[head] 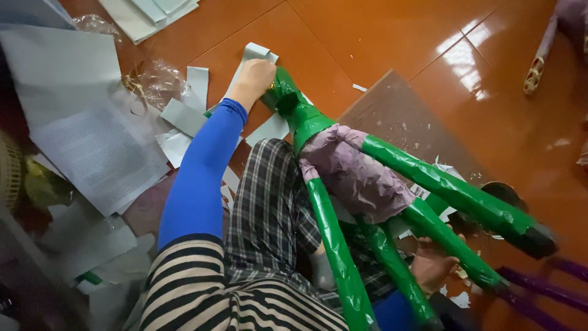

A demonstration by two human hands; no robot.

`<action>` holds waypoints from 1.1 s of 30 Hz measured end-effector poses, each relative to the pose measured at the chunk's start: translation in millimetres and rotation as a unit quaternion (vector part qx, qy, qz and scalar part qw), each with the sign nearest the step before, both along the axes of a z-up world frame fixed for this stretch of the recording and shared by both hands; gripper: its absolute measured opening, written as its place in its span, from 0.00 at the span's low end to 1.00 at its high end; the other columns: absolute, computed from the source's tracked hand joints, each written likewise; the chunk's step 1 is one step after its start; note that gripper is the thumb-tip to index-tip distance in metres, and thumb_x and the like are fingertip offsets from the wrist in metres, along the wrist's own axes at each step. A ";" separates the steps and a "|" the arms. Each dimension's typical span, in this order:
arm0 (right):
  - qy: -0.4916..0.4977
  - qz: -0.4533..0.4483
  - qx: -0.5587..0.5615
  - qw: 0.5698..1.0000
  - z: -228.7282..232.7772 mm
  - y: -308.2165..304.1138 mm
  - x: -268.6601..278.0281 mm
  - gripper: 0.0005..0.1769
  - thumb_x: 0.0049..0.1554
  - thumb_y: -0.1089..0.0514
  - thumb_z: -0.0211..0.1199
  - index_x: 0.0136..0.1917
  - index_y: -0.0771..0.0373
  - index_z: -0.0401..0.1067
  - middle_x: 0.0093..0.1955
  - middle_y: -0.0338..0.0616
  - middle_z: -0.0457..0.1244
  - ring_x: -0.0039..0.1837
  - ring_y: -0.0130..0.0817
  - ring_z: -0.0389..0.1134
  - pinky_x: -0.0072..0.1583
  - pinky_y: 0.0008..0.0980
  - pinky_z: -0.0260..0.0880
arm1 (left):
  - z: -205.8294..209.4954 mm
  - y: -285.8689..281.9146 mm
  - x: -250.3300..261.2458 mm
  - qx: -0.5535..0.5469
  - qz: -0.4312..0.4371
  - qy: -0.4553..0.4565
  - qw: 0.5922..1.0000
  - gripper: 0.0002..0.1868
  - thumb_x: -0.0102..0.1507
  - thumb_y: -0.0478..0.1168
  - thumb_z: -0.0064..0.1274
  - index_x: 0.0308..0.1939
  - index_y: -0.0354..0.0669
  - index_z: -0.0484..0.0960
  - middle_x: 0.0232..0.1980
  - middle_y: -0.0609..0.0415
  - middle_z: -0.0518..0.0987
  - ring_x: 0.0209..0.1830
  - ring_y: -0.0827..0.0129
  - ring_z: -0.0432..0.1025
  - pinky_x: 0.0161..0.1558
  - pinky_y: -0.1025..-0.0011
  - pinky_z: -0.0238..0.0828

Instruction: Wrapping a paper mache giraffe frame with paper strips and green tape

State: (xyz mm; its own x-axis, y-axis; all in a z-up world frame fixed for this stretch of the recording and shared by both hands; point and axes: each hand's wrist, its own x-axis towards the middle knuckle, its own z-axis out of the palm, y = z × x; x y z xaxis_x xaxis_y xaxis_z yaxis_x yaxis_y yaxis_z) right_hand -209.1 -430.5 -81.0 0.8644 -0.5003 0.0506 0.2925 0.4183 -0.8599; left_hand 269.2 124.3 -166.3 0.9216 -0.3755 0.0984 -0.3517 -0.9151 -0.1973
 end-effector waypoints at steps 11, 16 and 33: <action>-0.010 0.004 0.023 1.000 -4.2 -5.0 0.9 0.40 0.62 0.31 0.71 0.83 0.39 0.65 0.85 0.36 0.62 0.69 0.32 0.68 0.68 0.35 0.72 | 43.3 6.6 -9.2 -0.135 0.111 0.126 0.976 0.15 0.62 0.33 0.56 0.53 0.42 0.78 0.43 0.40 0.85 0.41 0.40 0.82 0.39 0.48 0.80; 0.006 0.036 -0.054 0.998 10.4 4.8 1.1 0.41 0.65 0.26 0.65 0.86 0.35 0.62 0.84 0.31 0.61 0.65 0.29 0.68 0.69 0.40 0.73 | 23.2 23.5 -0.3 -0.191 0.208 0.267 0.921 0.18 0.65 0.41 0.55 0.54 0.31 0.82 0.54 0.31 0.85 0.53 0.35 0.81 0.52 0.48 0.81; 0.011 -0.009 0.026 1.000 16.7 9.8 3.7 0.41 0.58 0.32 0.76 0.80 0.37 0.69 0.82 0.33 0.63 0.71 0.29 0.68 0.68 0.32 0.72 | 59.8 21.9 -33.8 -0.290 0.170 0.287 0.897 0.17 0.66 0.29 0.46 0.59 0.38 0.68 0.53 0.31 0.79 0.53 0.34 0.75 0.48 0.44 0.73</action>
State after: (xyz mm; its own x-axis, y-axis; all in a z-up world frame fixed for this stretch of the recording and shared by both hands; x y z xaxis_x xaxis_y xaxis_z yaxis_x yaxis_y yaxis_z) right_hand -205.4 -420.7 -64.4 0.8560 -0.5169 0.0043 0.2806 0.4577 -0.8437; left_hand 235.4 146.2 -106.4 0.9344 -0.1018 -0.3413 0.0764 -0.8787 0.4713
